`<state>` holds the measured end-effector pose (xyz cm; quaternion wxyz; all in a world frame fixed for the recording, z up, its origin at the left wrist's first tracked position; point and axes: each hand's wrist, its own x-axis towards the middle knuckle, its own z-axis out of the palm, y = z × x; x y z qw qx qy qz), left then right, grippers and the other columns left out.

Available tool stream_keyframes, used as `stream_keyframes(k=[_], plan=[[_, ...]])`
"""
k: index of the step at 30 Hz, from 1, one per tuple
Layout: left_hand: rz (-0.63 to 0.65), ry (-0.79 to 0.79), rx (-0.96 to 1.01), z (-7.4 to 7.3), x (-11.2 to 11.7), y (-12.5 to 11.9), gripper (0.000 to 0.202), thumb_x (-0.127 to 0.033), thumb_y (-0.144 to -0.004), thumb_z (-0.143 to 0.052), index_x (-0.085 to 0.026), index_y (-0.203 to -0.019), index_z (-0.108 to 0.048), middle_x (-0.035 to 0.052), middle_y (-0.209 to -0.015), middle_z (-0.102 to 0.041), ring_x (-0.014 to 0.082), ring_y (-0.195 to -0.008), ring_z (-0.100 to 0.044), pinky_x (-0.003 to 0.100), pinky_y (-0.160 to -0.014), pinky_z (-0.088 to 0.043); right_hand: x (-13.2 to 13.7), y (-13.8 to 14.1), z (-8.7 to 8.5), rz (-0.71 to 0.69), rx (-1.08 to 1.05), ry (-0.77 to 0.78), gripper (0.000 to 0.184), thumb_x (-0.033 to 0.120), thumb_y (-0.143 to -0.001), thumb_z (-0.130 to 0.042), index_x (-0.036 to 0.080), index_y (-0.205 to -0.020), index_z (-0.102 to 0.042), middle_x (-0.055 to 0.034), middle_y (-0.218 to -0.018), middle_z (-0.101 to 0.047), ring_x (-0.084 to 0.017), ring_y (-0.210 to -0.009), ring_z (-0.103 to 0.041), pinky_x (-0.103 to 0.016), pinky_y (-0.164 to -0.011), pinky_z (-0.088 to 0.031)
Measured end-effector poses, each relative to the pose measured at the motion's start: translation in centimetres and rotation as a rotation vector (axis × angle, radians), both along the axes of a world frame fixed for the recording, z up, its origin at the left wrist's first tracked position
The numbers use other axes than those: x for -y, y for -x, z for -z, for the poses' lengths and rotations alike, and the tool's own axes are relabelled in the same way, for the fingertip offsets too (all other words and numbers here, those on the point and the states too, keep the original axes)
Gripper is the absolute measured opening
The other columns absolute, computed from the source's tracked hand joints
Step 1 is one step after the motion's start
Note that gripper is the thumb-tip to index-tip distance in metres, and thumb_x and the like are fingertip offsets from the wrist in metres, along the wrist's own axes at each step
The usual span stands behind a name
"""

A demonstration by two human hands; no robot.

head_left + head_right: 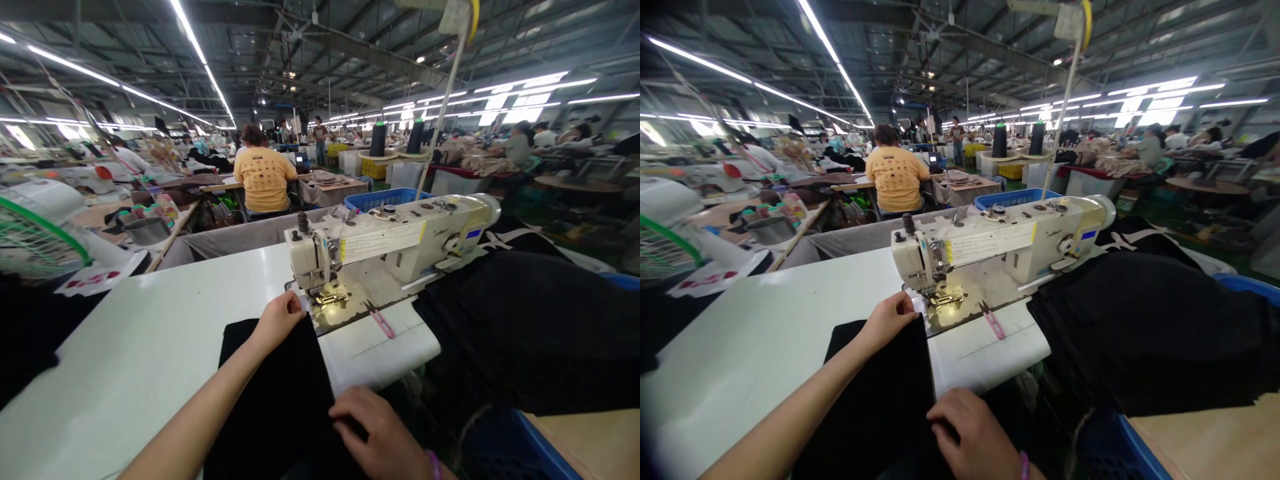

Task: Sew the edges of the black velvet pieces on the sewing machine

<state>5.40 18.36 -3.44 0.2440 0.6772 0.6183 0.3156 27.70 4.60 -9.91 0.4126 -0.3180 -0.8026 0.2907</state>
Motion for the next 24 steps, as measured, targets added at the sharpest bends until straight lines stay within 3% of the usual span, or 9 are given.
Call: stream_keyframes(k=[6,11,19,22,24], plan=[[-0.003,-0.01,-0.015,0.0,-0.5,-0.4,0.011,-0.014,-0.067,-0.056,-0.022,-0.064,-0.05,-0.0019,-0.064,-0.058,0.0171,-0.063,-0.054,0.028,-0.063,-0.039,-0.4,-1.0,-0.7,0.024,0.132,-0.226,0.03,-0.002,-0.084,-0.046,0.02,-0.102,-0.058,-0.006,-0.087,-0.068,-0.021,-0.077,-0.063,-0.032,-0.069,-0.05],[-0.047,0.004,-0.037,0.7,-2.7,-1.0,0.014,-0.012,-0.07,-0.059,-0.022,-0.07,-0.05,-0.0014,-0.064,-0.059,0.0174,-0.062,-0.056,0.028,-0.062,-0.038,-1.2,-0.8,-1.2,0.173,0.159,-0.241,0.026,-0.002,-0.081,-0.049,0.02,-0.093,-0.058,-0.0063,-0.09,-0.063,-0.023,-0.082,-0.059,-0.037,-0.072,-0.047],[-0.063,-0.022,-0.118,1.4,-3.9,-0.9,0.014,-0.012,-0.077,-0.06,-0.021,-0.079,-0.05,-0.0012,-0.067,-0.059,0.0168,-0.061,-0.057,0.026,-0.057,-0.039,-2.4,-0.8,-1.6,0.128,0.127,-0.239,0.027,-0.002,-0.079,-0.05,0.02,-0.092,-0.057,-0.0041,-0.087,-0.064,-0.023,-0.084,-0.057,-0.039,-0.077,-0.046],[-0.073,-0.042,-0.204,1.0,-3.7,-1.1,0.012,-0.012,-0.08,-0.059,-0.02,-0.084,-0.051,0.0035,-0.074,-0.062,0.0208,-0.066,-0.06,0.03,-0.061,-0.043,-2.4,-1.2,-1.8,0.089,0.172,-0.242,0.027,-0.001,-0.082,-0.05,0.02,-0.096,-0.058,-0.0049,-0.09,-0.065,-0.024,-0.088,-0.058,-0.041,-0.081,-0.047],[-0.103,-0.097,-0.275,0.3,-2.3,-1.6,0.012,-0.013,-0.081,-0.06,-0.016,-0.091,-0.054,0.0128,-0.09,-0.065,0.0292,-0.086,-0.063,0.039,-0.076,-0.048,-2.4,-1.5,-2.0,0.058,0.211,-0.253,0.027,-0.001,-0.083,-0.05,0.02,-0.098,-0.059,-0.0054,-0.093,-0.066,-0.024,-0.09,-0.057,-0.043,-0.085,-0.047]])
